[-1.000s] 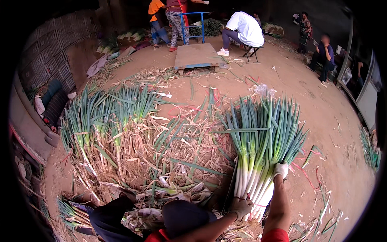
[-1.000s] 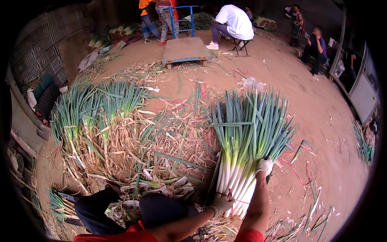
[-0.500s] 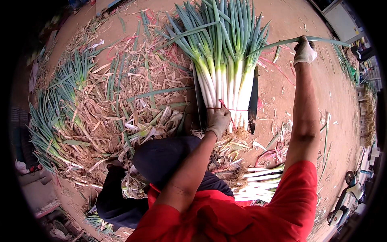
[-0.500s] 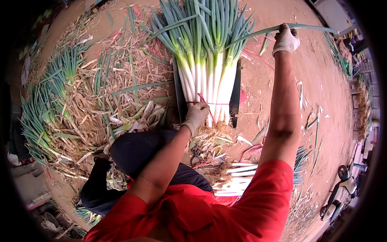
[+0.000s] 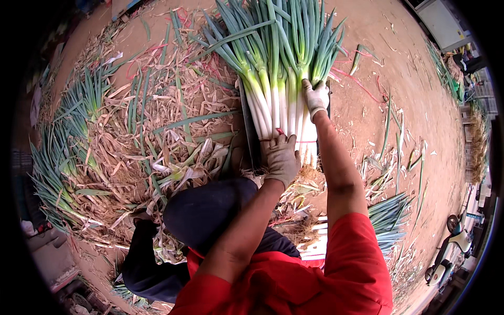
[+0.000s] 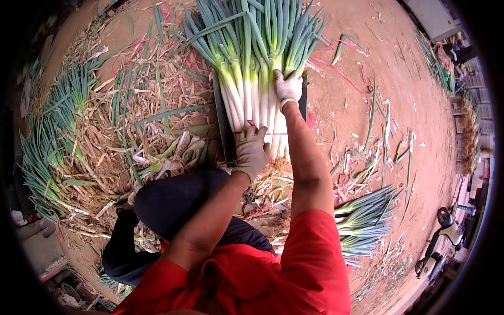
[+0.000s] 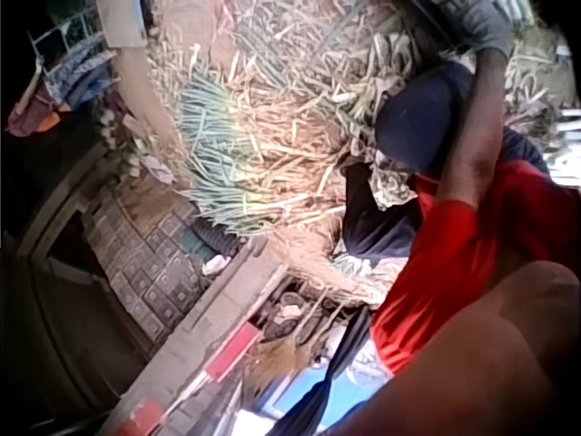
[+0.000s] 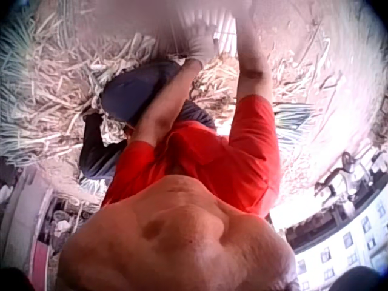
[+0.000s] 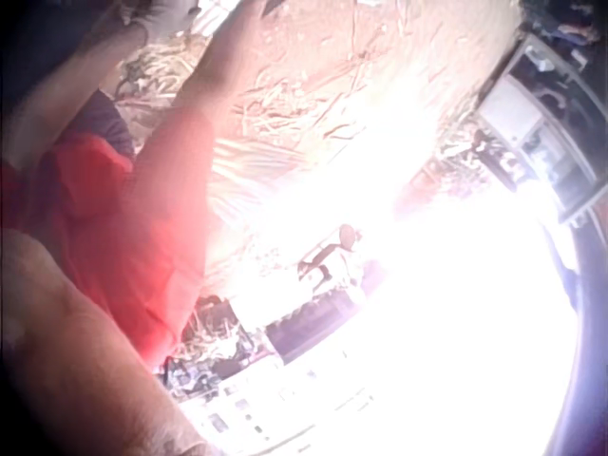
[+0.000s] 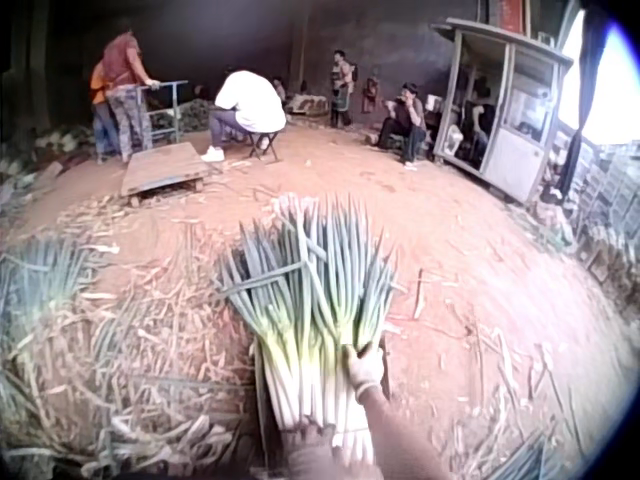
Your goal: The person trims the roots and outer layers of green onions with a small tool, then gathers the stalks into a bundle and ties them with a red plastic cord.
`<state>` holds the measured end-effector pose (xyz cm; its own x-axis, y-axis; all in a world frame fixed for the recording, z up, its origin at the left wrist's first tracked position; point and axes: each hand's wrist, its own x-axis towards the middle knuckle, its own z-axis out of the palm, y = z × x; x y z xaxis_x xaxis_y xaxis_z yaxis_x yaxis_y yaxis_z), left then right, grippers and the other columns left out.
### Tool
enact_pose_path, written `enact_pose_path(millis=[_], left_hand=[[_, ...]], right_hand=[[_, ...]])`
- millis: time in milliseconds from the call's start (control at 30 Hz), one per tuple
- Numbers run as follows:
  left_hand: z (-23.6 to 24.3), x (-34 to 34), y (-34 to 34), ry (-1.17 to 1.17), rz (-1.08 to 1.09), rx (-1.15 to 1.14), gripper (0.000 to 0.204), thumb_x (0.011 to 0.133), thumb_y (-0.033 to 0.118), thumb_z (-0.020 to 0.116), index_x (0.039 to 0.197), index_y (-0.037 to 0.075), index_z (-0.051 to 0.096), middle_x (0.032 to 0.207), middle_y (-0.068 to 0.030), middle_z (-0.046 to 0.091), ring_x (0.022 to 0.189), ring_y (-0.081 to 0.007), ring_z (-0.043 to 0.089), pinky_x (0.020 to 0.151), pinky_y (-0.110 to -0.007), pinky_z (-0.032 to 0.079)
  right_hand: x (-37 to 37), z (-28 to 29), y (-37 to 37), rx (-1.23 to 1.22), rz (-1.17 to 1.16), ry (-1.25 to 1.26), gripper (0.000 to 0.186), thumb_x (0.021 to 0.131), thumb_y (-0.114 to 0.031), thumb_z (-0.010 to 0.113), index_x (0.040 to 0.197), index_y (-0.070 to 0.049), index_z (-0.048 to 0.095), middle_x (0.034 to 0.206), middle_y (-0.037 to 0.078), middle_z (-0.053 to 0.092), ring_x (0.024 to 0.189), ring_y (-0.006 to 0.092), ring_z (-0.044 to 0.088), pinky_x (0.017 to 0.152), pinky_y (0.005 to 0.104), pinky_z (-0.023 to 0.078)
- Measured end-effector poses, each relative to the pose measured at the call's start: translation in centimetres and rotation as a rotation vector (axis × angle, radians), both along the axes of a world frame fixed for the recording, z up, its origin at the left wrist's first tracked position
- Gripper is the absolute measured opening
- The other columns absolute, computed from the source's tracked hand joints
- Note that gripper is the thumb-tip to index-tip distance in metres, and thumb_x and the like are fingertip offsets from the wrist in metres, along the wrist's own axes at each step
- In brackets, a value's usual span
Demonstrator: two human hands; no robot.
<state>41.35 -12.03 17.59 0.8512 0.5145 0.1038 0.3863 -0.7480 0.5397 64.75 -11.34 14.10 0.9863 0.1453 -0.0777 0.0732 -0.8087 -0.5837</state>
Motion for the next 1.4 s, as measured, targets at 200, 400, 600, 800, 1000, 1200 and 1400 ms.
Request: enact_pose_path(millis=[200, 400, 600, 800, 1000, 1200, 1400], left_hand=[[0.6, 1.1, -0.4, 0.134, -0.043, 0.005, 0.032, 0.074, 0.023, 0.069, 0.101, 0.009, 0.06, 0.104, -0.0154, 0.053, 0.098, -0.0349, 0.051, 0.085, -0.045, 0.043], [-1.1, 0.8, 0.4, 0.044, -0.05, -0.065, 0.03, 0.075, 0.019, 0.068, 0.103, 0.008, 0.064, 0.11, -0.016, 0.054, 0.103, -0.0352, 0.051, 0.088, -0.045, 0.045], [-1.3, -0.6, -2.0, 0.471, -0.269, 0.182, 0.031, 0.083, 0.025, 0.056, 0.108, 0.011, 0.068, 0.126, -0.0162, 0.054, 0.107, -0.0378, 0.052, 0.074, -0.05, 0.043], [-0.2, 0.7, -6.3, 0.817, -0.396, 0.056, 0.042, 0.083, 0.024, 0.06, 0.121, 0.004, 0.061, 0.126, -0.0203, 0.05, 0.108, -0.038, 0.053, 0.08, -0.05, 0.046], [-1.3, -0.1, -6.9, 0.821, -0.5, 0.15, 0.051, 0.076, 0.028, 0.068, 0.122, 0.006, 0.061, 0.126, -0.0209, 0.049, 0.1, -0.0377, 0.06, 0.075, -0.049, 0.051], [3.1, -1.8, -5.0, 0.703, -0.64, -0.001, 0.034, 0.077, 0.021, 0.064, 0.109, 0.01, 0.069, 0.116, -0.0174, 0.059, 0.096, -0.0362, 0.066, 0.074, -0.048, 0.053], [7.2, -3.8, -4.9, 0.454, -0.738, 0.045, 0.023, 0.083, 0.03, 0.062, 0.094, 0.01, 0.066, 0.095, -0.0132, 0.066, 0.083, -0.0312, 0.068, 0.073, -0.045, 0.052]], right_hand=[[-2.5, -3.0, 0.4, -0.006, 0.108, -0.318, 0.092, 0.081, -0.062, 0.06, 0.144, -0.001, 0.032, 0.147, 0.019, 0.036, 0.138, 0.0349, 0.029, 0.112, 0.0468, 0.023], [0.0, -2.2, -1.4, -0.118, 0.201, -0.132, 0.105, 0.079, -0.074, 0.052, 0.147, 0.001, 0.024, 0.151, 0.022, 0.028, 0.138, 0.0356, 0.032, 0.11, 0.0437, 0.03], [0.1, 0.7, 1.1, -0.183, 0.2, 0.0, 0.112, 0.073, -0.072, 0.062, 0.147, 0.003, 0.022, 0.149, 0.023, 0.031, 0.132, 0.0381, 0.04, 0.106, 0.0395, 0.039], [0.3, -1.5, 2.1, -0.139, 0.101, -0.288, 0.106, 0.079, -0.075, 0.051, 0.151, -0.004, 0.017, 0.148, 0.025, 0.032, 0.131, 0.0427, 0.039, 0.108, 0.0467, 0.035], [1.3, -2.8, 1.3, -0.077, 0.193, -0.302, 0.101, 0.08, -0.072, 0.054, 0.15, -0.007, 0.02, 0.147, 0.025, 0.033, 0.127, 0.0415, 0.042, 0.105, 0.0478, 0.037], [-4.8, -4.6, -3.2, -0.085, 0.269, -0.41, 0.082, 0.091, -0.058, 0.046, 0.15, -0.008, 0.022, 0.151, 0.019, 0.031, 0.136, 0.0417, 0.031, 0.114, 0.0471, 0.022], [-13.3, -4.0, -8.5, -0.34, 0.361, -0.38, 0.068, 0.097, -0.048, 0.041, 0.151, -0.011, 0.023, 0.152, 0.02, 0.03, 0.14, 0.0408, 0.026, 0.114, 0.0501, 0.018]])
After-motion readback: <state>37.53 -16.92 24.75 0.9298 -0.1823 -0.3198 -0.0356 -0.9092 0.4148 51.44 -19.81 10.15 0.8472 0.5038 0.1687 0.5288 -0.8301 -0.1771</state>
